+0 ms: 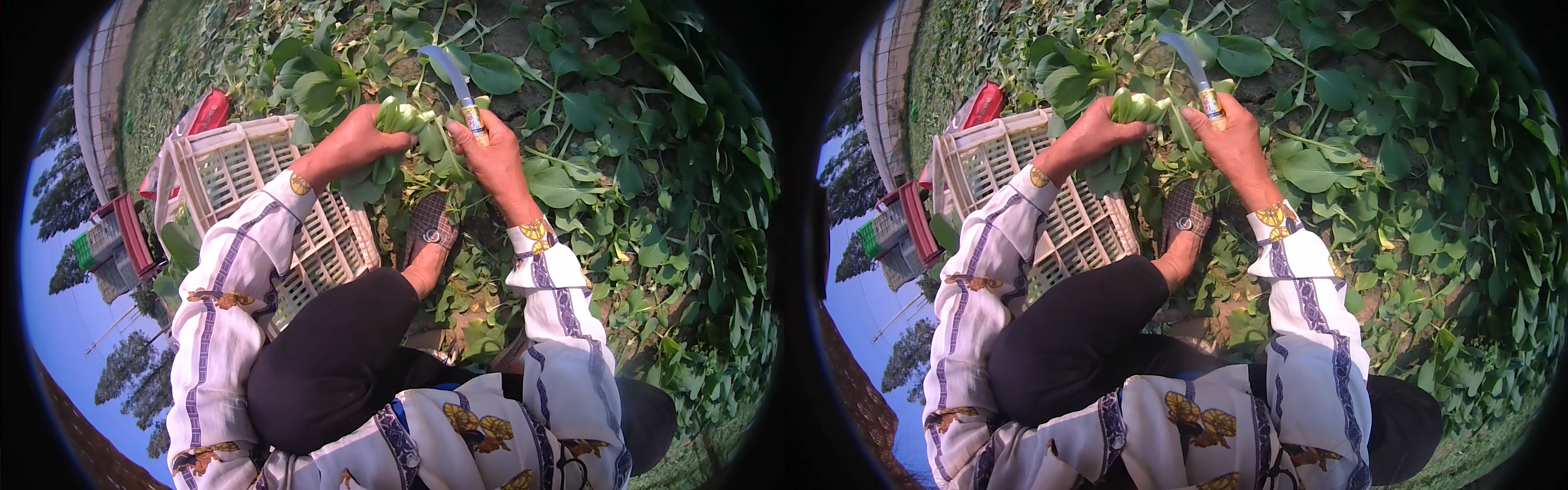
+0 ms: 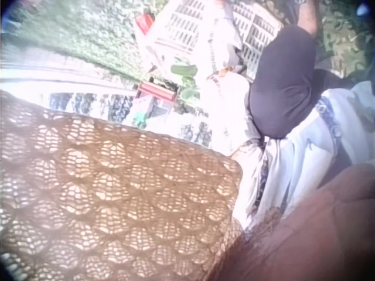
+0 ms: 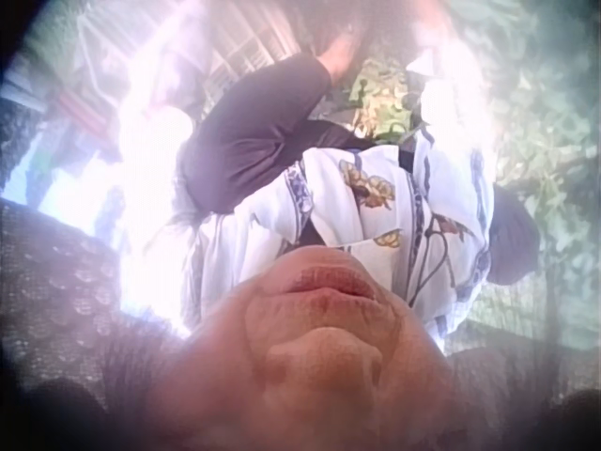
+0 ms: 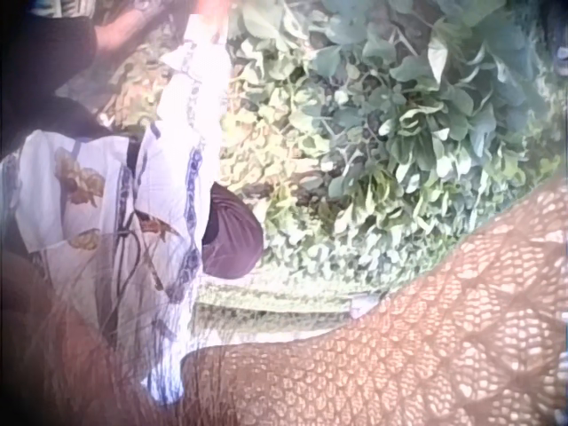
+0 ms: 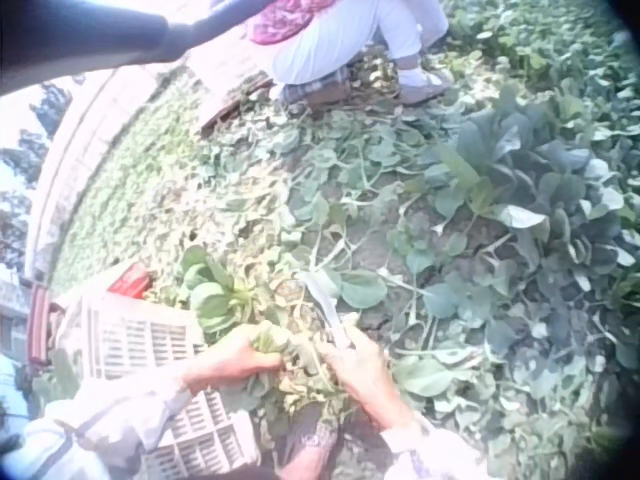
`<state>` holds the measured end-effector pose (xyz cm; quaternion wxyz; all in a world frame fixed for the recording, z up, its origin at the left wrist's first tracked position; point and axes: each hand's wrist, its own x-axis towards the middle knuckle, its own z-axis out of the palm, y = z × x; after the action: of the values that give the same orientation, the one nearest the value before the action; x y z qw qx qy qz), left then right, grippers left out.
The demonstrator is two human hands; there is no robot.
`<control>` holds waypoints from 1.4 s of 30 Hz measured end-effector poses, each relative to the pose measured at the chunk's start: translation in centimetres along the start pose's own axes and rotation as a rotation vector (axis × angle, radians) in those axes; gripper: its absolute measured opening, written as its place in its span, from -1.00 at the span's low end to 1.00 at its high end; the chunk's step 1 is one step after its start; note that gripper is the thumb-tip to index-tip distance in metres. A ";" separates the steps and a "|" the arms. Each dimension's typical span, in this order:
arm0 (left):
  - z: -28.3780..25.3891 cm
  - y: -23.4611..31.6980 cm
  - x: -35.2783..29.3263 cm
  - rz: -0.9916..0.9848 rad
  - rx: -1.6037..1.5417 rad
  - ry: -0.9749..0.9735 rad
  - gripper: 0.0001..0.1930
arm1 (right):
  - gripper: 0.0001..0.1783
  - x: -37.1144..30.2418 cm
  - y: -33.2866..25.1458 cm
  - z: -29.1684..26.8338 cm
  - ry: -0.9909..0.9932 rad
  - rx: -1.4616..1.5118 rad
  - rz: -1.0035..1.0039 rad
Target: The person harvests leafy green vegetables in a field using a curved knife. They cut the stems, gather the vegetables, and place them into a white plastic crate. The process is repeated throughout the video.
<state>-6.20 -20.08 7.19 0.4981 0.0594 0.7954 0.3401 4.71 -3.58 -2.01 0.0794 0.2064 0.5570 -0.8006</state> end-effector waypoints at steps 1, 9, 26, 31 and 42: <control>0.0 0.7 -0.1 -0.013 0.079 0.050 -0.82 | -0.69 -0.4 0.8 -0.2 0.068 -0.134 -0.121; -1.5 -3.0 1.9 0.217 0.305 0.337 -0.81 | -0.55 -2.2 1.9 0.9 0.143 -0.484 -0.429; 1.6 -3.1 2.5 0.116 0.145 0.209 -0.77 | -0.54 -1.8 4.4 0.0 0.126 -0.716 -0.376; 2.3 -2.8 3.2 0.001 -0.070 0.023 -0.77 | -0.62 -0.6 2.9 -1.1 0.209 -0.459 -0.291; 1.2 -2.7 1.0 0.034 0.182 -0.336 -0.76 | -0.80 -0.1 1.4 0.7 -0.207 -0.347 -0.194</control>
<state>-5.05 -21.12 4.53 0.6108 0.1737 0.7273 0.2603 5.14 -4.80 -3.00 0.0931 0.0519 0.6923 -0.7137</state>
